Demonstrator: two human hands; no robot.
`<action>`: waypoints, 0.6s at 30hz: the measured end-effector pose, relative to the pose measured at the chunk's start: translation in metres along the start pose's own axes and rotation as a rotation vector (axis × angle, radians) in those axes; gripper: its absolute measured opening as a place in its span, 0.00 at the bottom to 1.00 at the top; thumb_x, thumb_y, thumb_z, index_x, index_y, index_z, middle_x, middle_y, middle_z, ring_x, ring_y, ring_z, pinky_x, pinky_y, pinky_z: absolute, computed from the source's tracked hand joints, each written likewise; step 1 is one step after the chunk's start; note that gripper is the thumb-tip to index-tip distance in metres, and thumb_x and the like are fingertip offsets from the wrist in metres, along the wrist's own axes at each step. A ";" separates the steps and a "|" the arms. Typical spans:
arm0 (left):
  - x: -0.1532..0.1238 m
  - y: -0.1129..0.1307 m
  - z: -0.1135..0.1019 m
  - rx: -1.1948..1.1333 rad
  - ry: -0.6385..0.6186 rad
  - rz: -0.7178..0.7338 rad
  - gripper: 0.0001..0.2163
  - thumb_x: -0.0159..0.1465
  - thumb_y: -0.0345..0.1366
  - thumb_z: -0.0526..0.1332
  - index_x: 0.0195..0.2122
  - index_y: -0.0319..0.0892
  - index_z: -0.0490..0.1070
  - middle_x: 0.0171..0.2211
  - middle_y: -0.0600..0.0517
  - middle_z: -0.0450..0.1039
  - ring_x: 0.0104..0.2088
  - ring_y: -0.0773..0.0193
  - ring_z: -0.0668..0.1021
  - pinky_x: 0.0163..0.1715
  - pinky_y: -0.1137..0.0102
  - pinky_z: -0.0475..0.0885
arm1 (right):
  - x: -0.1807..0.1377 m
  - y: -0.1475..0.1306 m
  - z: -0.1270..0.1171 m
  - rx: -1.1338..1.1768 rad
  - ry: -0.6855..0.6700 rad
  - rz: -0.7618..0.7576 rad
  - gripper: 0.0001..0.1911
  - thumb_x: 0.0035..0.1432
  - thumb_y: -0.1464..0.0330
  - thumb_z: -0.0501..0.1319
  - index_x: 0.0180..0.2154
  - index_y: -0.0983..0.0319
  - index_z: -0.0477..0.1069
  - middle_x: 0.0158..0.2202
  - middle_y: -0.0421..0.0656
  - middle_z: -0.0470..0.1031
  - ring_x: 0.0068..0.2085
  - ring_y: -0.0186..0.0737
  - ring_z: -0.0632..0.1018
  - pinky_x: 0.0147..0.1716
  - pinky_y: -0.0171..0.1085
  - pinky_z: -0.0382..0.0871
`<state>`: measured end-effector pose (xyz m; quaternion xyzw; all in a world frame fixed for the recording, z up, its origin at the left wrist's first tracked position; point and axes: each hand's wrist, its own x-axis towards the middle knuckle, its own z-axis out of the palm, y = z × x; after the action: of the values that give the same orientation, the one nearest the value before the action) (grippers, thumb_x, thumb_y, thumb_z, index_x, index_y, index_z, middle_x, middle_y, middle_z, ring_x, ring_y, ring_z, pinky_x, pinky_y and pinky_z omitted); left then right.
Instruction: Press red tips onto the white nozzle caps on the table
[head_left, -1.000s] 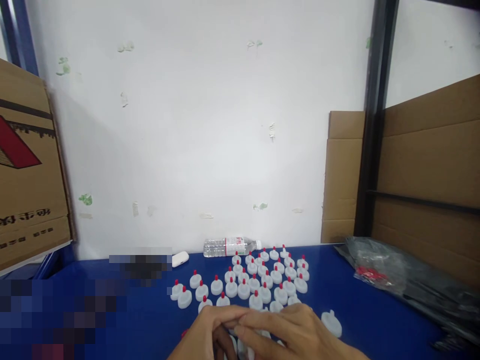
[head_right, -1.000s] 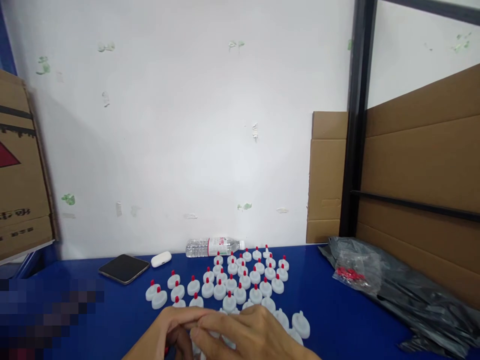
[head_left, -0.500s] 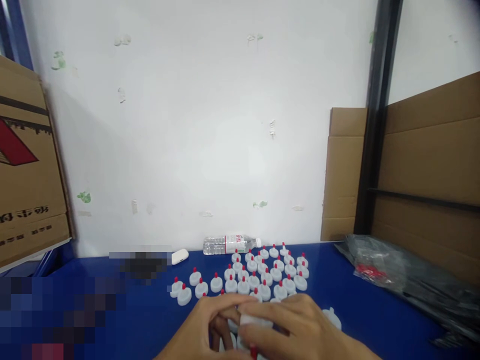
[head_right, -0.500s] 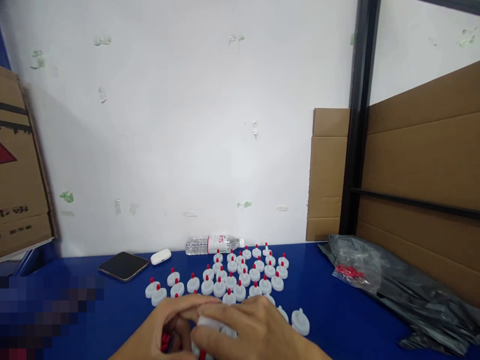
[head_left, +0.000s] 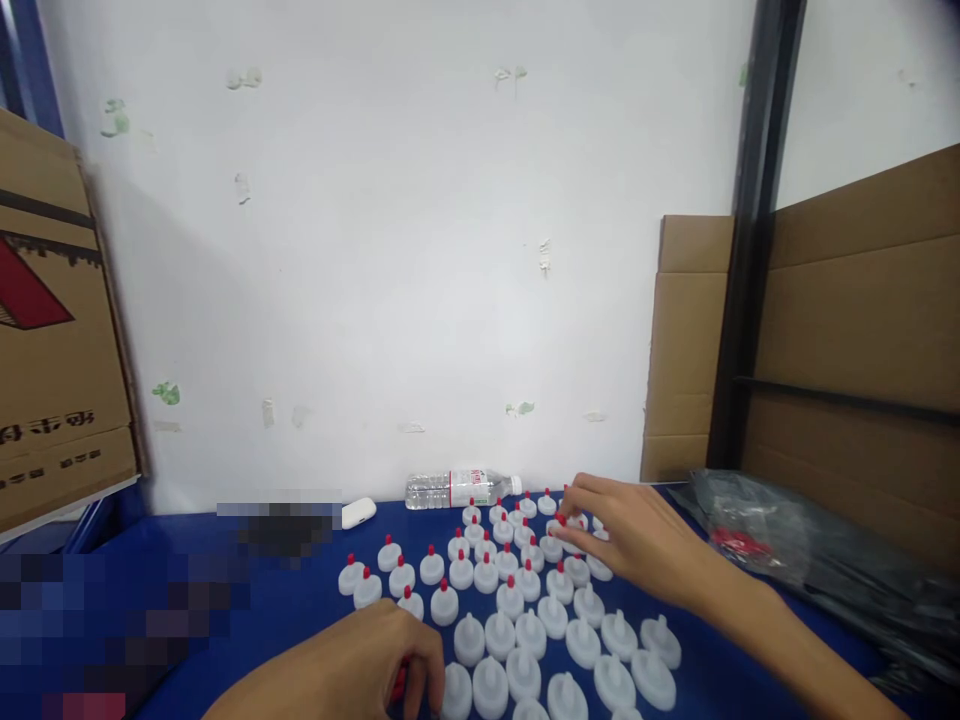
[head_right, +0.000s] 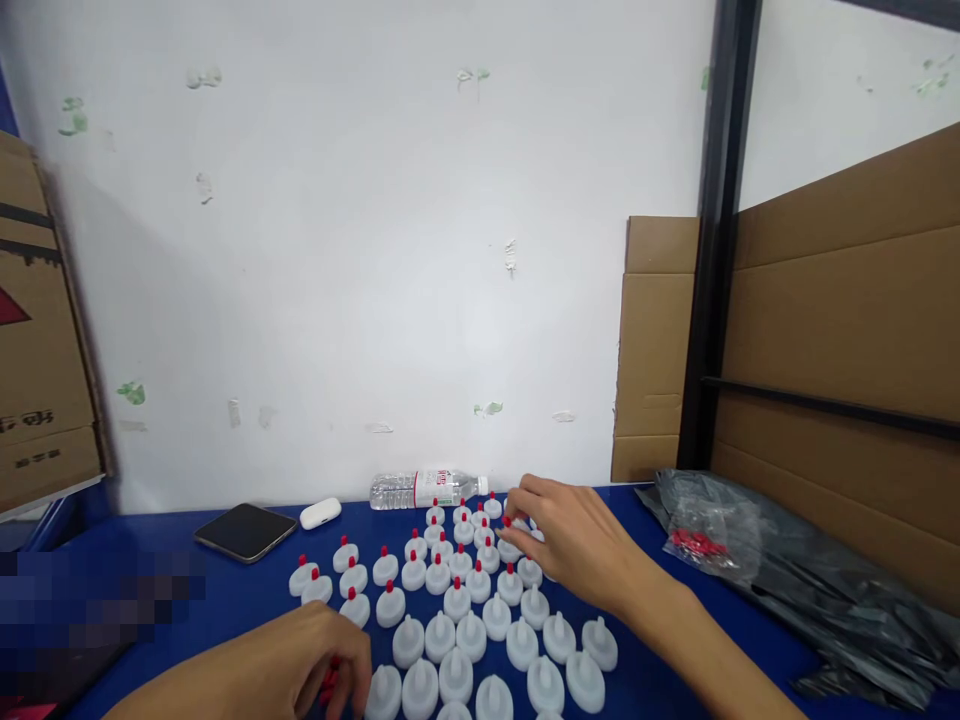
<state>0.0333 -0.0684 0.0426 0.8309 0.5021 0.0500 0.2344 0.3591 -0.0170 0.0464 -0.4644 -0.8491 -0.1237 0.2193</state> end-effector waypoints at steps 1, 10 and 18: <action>0.000 0.000 0.001 0.006 0.001 0.003 0.14 0.50 0.25 0.68 0.35 0.49 0.83 0.32 0.59 0.79 0.31 0.64 0.78 0.25 0.77 0.61 | -0.001 0.003 -0.002 -0.002 -0.079 0.039 0.04 0.66 0.64 0.65 0.37 0.56 0.75 0.37 0.40 0.81 0.34 0.43 0.80 0.31 0.37 0.64; 0.004 -0.002 0.006 0.019 -0.006 0.018 0.12 0.52 0.25 0.67 0.33 0.49 0.84 0.32 0.56 0.80 0.32 0.62 0.79 0.26 0.76 0.62 | -0.013 0.021 0.006 0.046 -0.349 0.170 0.10 0.51 0.76 0.68 0.31 0.54 0.80 0.29 0.37 0.82 0.31 0.43 0.81 0.27 0.34 0.57; 0.002 -0.006 0.001 -0.095 -0.025 0.041 0.08 0.56 0.30 0.68 0.36 0.47 0.82 0.31 0.57 0.75 0.31 0.65 0.76 0.26 0.77 0.62 | -0.013 0.020 -0.001 0.140 -0.339 0.124 0.09 0.57 0.69 0.69 0.40 0.50 0.83 0.36 0.38 0.84 0.37 0.45 0.82 0.33 0.36 0.65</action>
<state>0.0297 -0.0641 0.0390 0.8294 0.4793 0.0682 0.2787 0.3825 -0.0163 0.0413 -0.5134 -0.8503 0.0294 0.1118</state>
